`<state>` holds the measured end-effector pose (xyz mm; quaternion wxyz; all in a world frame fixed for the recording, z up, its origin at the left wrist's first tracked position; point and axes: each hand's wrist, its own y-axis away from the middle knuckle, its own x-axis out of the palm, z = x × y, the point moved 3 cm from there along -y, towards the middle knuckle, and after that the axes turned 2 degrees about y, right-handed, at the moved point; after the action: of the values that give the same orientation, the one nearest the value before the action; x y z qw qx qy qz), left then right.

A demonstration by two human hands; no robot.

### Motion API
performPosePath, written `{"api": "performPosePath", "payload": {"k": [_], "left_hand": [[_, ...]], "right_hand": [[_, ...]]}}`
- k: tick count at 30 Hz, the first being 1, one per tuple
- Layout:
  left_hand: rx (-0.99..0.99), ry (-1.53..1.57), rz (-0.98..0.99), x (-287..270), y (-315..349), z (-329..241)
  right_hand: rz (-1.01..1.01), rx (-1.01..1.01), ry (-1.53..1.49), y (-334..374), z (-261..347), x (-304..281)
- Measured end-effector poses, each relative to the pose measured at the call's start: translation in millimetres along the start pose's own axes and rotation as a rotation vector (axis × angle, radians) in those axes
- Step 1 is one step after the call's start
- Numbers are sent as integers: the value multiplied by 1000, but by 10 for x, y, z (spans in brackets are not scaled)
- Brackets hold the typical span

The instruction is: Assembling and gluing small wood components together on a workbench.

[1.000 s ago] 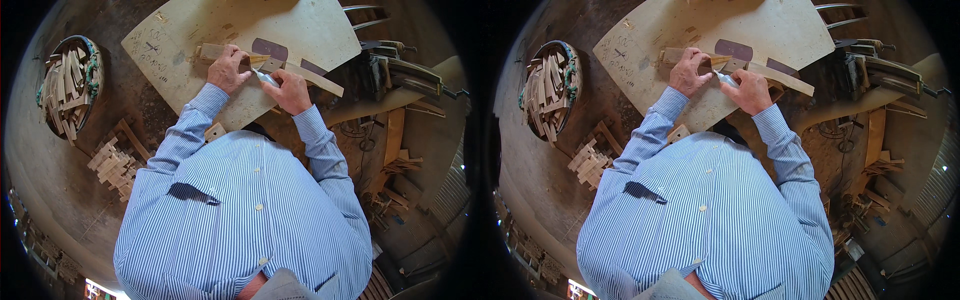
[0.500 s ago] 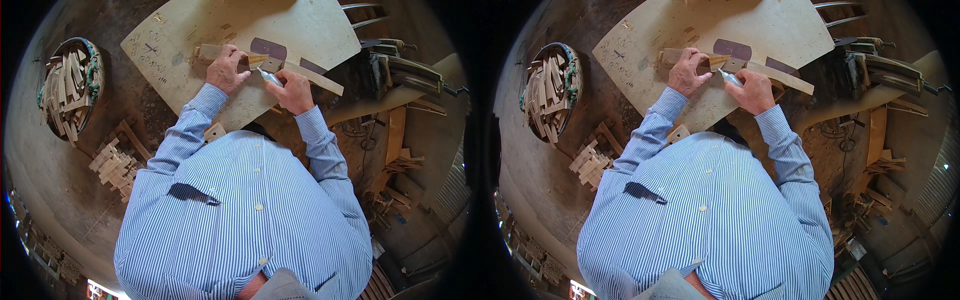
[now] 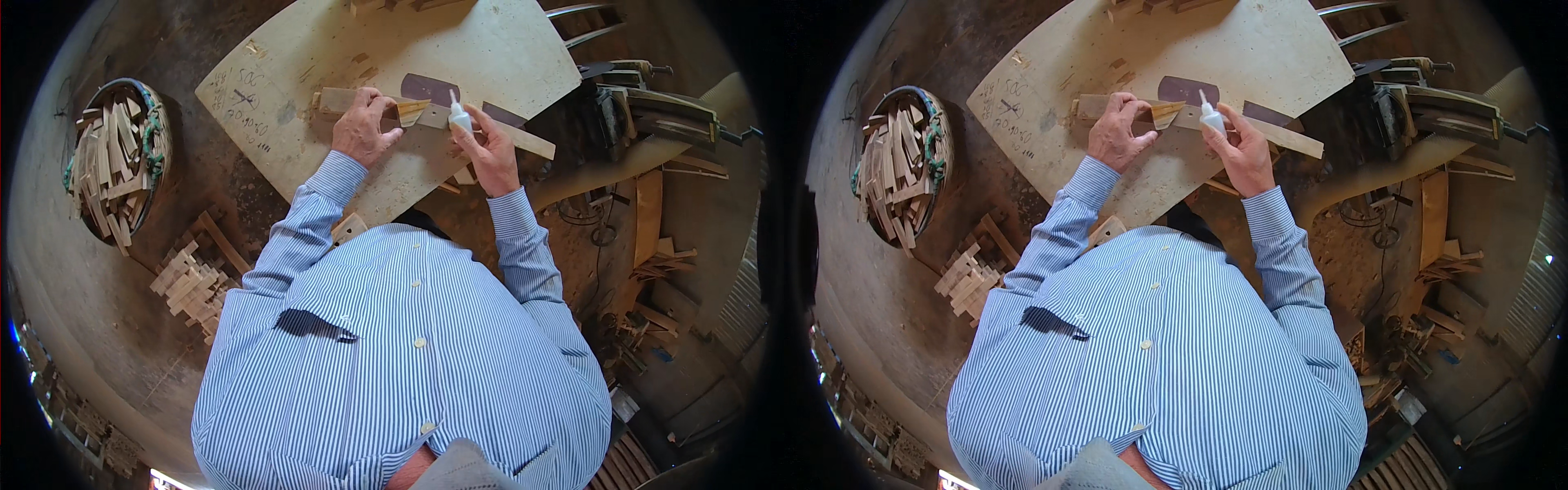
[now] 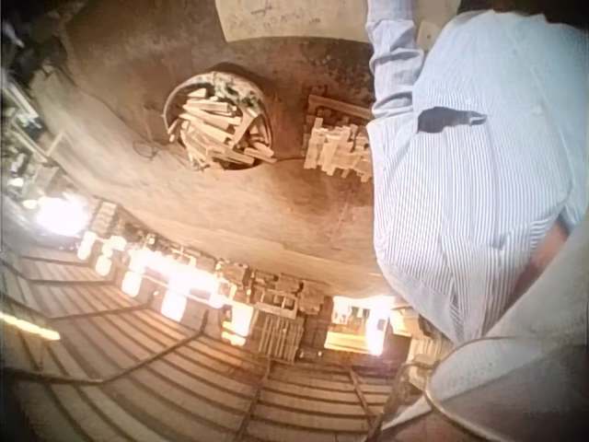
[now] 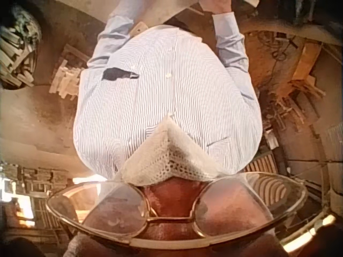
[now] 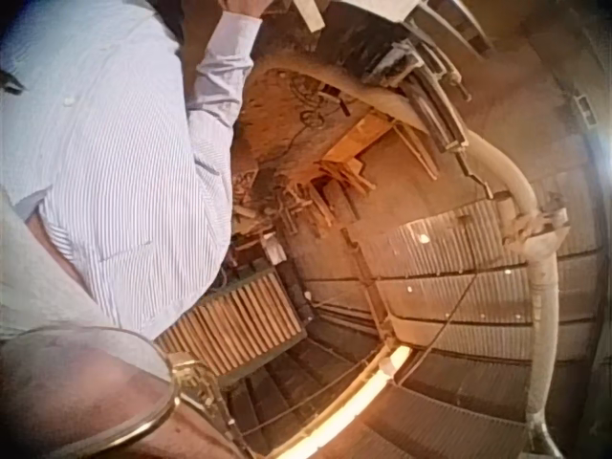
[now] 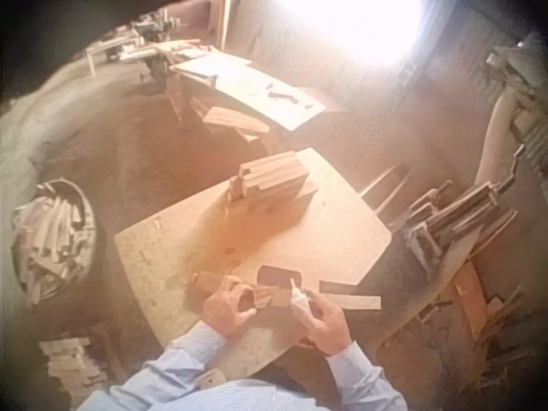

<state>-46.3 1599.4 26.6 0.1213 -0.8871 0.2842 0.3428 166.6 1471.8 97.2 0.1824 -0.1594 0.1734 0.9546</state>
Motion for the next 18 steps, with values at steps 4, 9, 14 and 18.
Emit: {"api": "performPosePath", "payload": {"k": [4,9,14,18], "left_hand": [[14,-4,-2,-9,-1,4],[26,-7,2,5,-30,-9],[18,-22,-3,-11,-36,-45],[25,-6,-25,-30,8,-36]], "right_hand": [[-66,-132,-296,-267,-31,-109],[-219,-290,-192,-870,-39,-299],[-254,-255,91,-1424,-306,-351],[-209,-114,171,-1575,-373,-280]]}}
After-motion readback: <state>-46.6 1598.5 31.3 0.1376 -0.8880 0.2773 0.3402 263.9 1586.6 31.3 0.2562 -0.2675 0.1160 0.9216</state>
